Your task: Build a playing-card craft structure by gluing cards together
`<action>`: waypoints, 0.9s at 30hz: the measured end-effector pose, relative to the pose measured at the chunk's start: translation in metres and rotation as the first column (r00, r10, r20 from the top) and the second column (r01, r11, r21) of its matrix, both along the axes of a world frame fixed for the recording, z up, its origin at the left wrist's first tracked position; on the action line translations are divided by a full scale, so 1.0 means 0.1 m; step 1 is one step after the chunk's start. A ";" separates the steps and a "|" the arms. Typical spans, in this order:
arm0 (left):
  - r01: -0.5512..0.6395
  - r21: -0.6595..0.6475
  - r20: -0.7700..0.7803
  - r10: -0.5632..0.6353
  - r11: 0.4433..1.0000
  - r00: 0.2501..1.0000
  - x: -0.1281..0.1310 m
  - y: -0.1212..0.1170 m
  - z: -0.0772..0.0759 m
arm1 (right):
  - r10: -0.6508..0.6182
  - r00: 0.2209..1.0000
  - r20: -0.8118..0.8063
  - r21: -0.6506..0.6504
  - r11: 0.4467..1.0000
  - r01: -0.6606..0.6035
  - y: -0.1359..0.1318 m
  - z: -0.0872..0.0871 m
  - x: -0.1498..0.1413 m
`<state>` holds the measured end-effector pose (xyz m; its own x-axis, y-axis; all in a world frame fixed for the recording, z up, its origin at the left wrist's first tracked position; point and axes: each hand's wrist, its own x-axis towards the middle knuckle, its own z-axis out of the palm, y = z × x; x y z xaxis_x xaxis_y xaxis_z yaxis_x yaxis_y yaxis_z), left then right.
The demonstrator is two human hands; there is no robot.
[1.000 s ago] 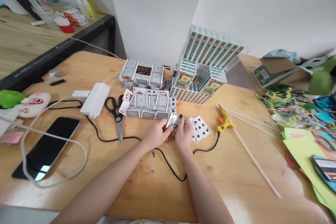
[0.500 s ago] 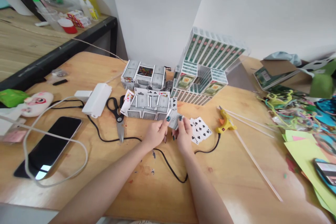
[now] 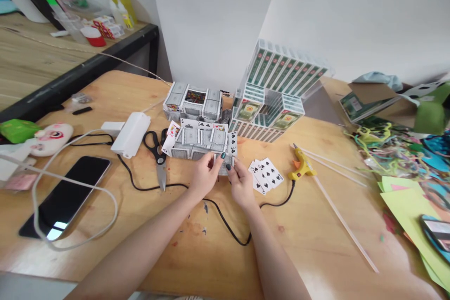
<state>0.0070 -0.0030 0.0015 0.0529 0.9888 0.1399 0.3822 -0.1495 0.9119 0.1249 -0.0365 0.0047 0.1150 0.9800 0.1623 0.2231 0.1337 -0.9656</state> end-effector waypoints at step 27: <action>0.033 -0.091 -0.004 -0.034 0.995 0.999 -0.01 0.09 -0.07 | 0.028 0.960 -0.278 -0.181 0.980 -0.082 0.42 0.47 -0.14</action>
